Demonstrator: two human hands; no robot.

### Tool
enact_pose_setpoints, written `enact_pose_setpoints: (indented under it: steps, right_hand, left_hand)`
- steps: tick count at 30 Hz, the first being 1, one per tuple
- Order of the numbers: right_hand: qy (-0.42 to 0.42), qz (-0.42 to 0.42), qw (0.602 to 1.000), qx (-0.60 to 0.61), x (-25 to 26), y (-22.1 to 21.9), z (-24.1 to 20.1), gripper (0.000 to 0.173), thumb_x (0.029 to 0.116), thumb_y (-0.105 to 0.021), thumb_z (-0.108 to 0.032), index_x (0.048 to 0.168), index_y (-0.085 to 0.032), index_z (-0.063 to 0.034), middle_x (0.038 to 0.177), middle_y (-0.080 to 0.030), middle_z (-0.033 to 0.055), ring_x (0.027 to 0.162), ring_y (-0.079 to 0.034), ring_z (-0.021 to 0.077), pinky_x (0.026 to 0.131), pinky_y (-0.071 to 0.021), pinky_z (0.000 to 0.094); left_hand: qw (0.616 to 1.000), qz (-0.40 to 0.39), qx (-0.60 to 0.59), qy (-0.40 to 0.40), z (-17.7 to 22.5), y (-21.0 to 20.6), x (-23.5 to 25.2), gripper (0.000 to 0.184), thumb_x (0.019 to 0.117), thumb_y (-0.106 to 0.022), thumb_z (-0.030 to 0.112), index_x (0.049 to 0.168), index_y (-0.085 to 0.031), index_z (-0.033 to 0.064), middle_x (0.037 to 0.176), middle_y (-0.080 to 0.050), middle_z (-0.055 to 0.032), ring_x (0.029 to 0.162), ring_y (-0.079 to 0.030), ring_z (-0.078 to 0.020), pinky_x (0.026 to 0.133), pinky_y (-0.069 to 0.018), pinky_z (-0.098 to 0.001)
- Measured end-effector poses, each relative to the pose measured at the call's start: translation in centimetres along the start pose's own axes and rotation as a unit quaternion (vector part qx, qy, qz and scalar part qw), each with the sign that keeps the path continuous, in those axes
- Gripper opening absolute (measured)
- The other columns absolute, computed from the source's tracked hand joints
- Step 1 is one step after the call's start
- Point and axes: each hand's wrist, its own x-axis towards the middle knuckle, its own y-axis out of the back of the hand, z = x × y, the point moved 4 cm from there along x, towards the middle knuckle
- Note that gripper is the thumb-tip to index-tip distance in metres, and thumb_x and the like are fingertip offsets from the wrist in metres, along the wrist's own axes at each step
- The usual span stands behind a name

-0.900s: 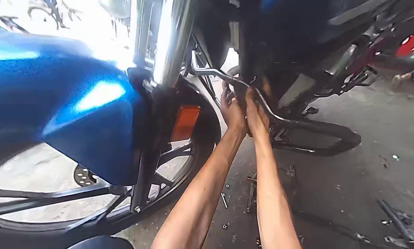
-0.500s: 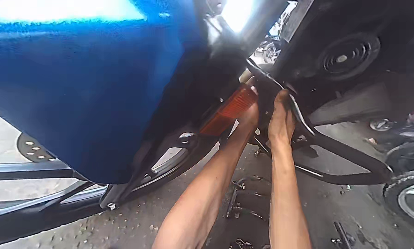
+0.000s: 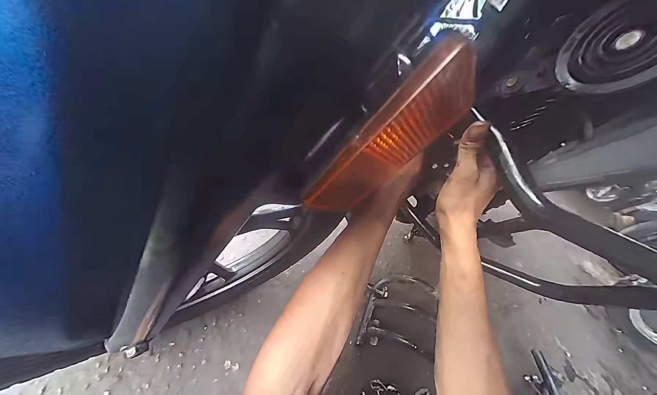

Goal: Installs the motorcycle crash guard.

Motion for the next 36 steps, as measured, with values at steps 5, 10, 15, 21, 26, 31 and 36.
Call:
enact_pose_setpoints:
  steps: [5,10,15,21,26,31,36]
  right_hand:
    - [-0.007,-0.004,0.999,0.041,0.2,-0.4,0.7,0.051,0.1017,-0.05,-0.06,0.114,-0.071,-0.0149,0.105,-0.07,-0.006,0.101,-0.064,-0.0004,0.095,-0.0511,0.03]
    - [0.056,0.011,0.995,0.081,0.5,-0.9,1.3,0.042,0.1051,-0.051,-0.046,0.114,-0.07,-0.01,0.104,-0.071,-0.0062,0.105,-0.063,-0.0036,0.1,-0.0501,0.0265]
    - [0.086,0.016,0.985,0.148,0.5,-1.2,1.5,0.035,0.1066,-0.053,-0.038,0.114,-0.067,-0.0067,0.103,-0.071,-0.0056,0.105,-0.064,-0.0024,0.1,-0.0517,0.0243]
    - [0.112,0.007,0.994,0.008,-1.8,-0.5,0.0,0.048,0.1088,-0.043,-0.041,0.133,-0.057,-0.0019,0.124,-0.065,0.0082,0.12,-0.061,0.0101,0.106,-0.0474,0.0336]
    - [0.043,-0.007,0.999,0.022,-2.6,-1.9,4.0,0.045,0.1113,-0.034,-0.045,0.115,-0.06,-0.0084,0.086,-0.064,0.0065,0.073,-0.064,0.017,0.058,-0.0531,0.0365]
    - [0.064,0.023,0.992,0.109,-1.0,-3.2,6.8,0.047,0.1115,-0.034,-0.045,0.122,-0.061,-0.0076,0.087,-0.066,0.002,0.075,-0.065,0.012,0.062,-0.0553,0.0306]
    - [0.037,0.016,0.982,0.185,-1.6,-2.7,4.3,0.043,0.1099,-0.038,-0.048,0.122,-0.06,-0.0127,0.098,-0.066,-0.0005,0.087,-0.066,0.0094,0.069,-0.0565,0.03]
  left_hand:
    - [0.998,0.022,-0.02,-0.051,-1.2,0.3,1.1,0.028,0.1063,-0.048,0.009,0.124,-0.062,-0.0056,0.111,-0.069,-0.0169,0.099,-0.069,-0.021,0.089,-0.0579,-0.0384]
    - [0.998,0.007,-0.012,-0.068,-2.5,0.6,1.8,0.029,0.1076,-0.044,0.012,0.123,-0.063,-0.0033,0.109,-0.069,-0.0161,0.099,-0.067,-0.021,0.088,-0.0573,-0.0388]
    - [0.998,-0.005,-0.026,-0.062,-3.0,0.6,1.7,0.03,0.1087,-0.043,0.013,0.123,-0.063,-0.0029,0.106,-0.068,-0.0159,0.095,-0.068,-0.0215,0.085,-0.0579,-0.0398]
    - [0.999,-0.017,-0.023,-0.021,-3.9,0.8,1.9,0.033,0.1093,-0.041,0.017,0.131,-0.062,0.0018,0.117,-0.068,-0.0162,0.106,-0.067,-0.0231,0.092,-0.0572,-0.0429]
    - [0.999,-0.022,-0.03,-0.009,-4.0,1.1,1.9,0.034,0.1093,-0.045,0.02,0.134,-0.06,0.0036,0.123,-0.067,-0.0162,0.11,-0.067,-0.0241,0.093,-0.057,-0.0432]
    - [0.998,-0.029,-0.026,-0.049,-4.2,0.7,1.9,0.033,0.1103,-0.043,0.022,0.134,-0.055,0.0022,0.123,-0.066,-0.0161,0.11,-0.065,-0.0232,0.092,-0.0564,-0.0418]
    - [0.998,-0.01,-0.059,-0.021,-4.3,1.0,1.6,0.029,0.1093,-0.047,0.022,0.122,-0.06,-0.0007,0.109,-0.067,-0.0163,0.099,-0.067,-0.0239,0.087,-0.0583,-0.0429]
